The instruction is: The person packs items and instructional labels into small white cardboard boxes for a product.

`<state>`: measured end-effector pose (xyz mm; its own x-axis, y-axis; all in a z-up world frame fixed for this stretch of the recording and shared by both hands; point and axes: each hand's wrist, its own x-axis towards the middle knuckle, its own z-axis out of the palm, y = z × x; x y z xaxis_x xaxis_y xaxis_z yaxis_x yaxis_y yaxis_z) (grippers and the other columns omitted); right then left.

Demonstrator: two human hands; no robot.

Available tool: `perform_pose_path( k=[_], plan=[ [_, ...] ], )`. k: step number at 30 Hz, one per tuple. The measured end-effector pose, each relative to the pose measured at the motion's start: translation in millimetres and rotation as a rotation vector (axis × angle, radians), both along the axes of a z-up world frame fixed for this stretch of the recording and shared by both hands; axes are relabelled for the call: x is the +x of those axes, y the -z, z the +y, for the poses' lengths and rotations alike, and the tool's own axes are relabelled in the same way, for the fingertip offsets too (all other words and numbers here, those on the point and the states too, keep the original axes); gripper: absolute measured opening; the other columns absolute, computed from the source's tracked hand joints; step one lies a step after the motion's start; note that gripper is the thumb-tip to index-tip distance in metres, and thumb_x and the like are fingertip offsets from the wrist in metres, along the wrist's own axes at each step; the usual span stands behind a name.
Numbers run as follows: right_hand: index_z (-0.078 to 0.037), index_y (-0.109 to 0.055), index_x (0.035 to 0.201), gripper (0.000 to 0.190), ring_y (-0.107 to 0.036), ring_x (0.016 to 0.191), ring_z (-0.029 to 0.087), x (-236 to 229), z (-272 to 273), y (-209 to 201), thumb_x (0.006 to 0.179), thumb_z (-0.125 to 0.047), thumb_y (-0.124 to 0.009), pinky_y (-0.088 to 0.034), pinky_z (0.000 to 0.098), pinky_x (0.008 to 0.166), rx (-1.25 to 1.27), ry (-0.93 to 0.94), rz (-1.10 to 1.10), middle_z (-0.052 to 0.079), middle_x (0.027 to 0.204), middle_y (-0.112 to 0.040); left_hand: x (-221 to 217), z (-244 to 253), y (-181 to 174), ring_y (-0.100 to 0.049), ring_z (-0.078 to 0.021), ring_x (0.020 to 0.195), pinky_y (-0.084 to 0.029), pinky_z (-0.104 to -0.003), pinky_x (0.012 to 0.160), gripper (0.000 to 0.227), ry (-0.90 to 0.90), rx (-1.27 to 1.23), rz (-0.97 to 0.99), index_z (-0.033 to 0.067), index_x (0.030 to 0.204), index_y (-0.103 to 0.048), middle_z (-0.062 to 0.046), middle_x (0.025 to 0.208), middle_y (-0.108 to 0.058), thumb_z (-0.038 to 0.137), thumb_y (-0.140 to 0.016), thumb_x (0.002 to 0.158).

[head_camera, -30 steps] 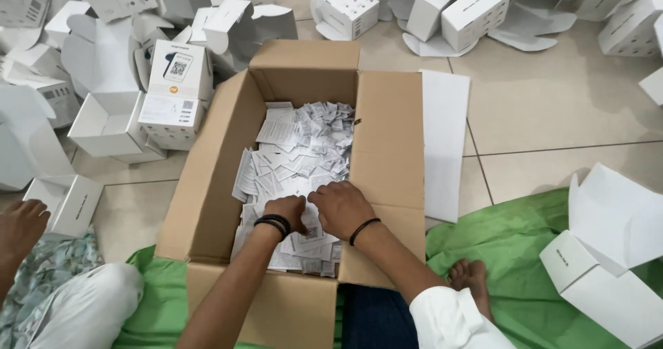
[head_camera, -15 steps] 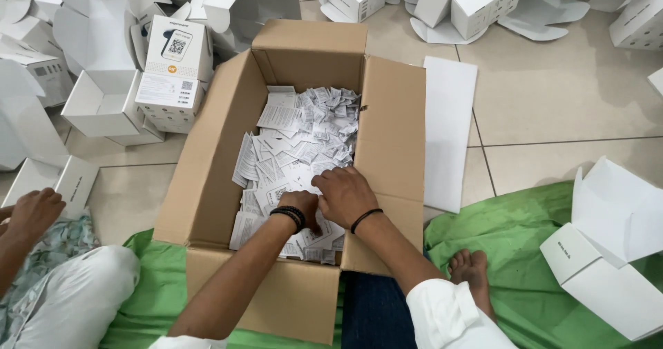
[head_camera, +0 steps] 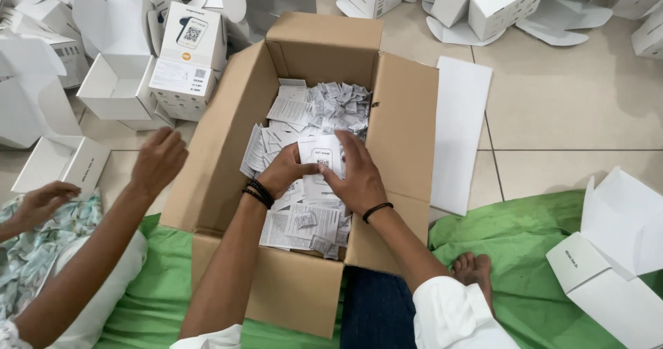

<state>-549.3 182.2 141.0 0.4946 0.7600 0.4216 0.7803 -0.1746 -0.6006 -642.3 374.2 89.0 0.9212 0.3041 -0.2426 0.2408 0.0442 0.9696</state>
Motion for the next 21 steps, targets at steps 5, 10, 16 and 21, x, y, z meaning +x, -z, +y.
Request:
perform_pose_path(
  k=[5,10,16,21],
  plan=[
    [-0.009,-0.049,0.138,0.065,-0.074,0.1,0.025,14,-2,2,0.083,-0.025,-0.079,-0.057,0.0363,0.084,0.017,0.151,0.573,0.013,0.107,-0.074,9,-3,-2,-0.069,-0.0115,0.096,-0.06,-0.03,0.084,0.043,0.018,-0.226,-0.094,0.002,0.125,-0.062,-0.004,0.111,-0.073,0.019,-0.078,0.09],
    [-0.006,-0.057,0.117,0.028,-0.075,0.091,0.021,18,-1,32,0.095,-0.017,-0.07,-0.058,0.035,0.081,0.236,0.247,0.585,0.01,0.099,-0.075,13,4,53,-0.07,-0.0209,0.099,-0.059,-0.036,0.085,0.037,-0.047,0.426,0.155,0.0051,0.122,-0.067,-0.007,0.111,-0.074,0.024,-0.074,0.091],
    [-0.005,-0.05,0.113,0.024,-0.071,0.087,0.019,19,-5,31,0.102,-0.02,-0.065,-0.056,0.0357,0.078,0.341,0.33,0.593,0.011,0.096,-0.071,25,-36,38,-0.057,-0.0356,0.119,-0.054,-0.047,0.09,0.068,0.222,1.151,0.391,0.0074,0.129,-0.056,-0.015,0.128,-0.061,0.03,-0.088,0.074],
    [-0.006,-0.05,0.114,0.025,-0.07,0.091,0.019,23,-10,32,0.099,-0.019,-0.064,-0.056,0.0352,0.081,0.341,0.327,0.671,0.011,0.101,-0.071,27,-43,41,-0.065,-0.0346,0.113,-0.056,-0.047,0.091,0.065,0.289,1.066,0.51,0.0062,0.128,-0.054,-0.015,0.12,-0.068,0.028,-0.086,0.075]
  ],
)
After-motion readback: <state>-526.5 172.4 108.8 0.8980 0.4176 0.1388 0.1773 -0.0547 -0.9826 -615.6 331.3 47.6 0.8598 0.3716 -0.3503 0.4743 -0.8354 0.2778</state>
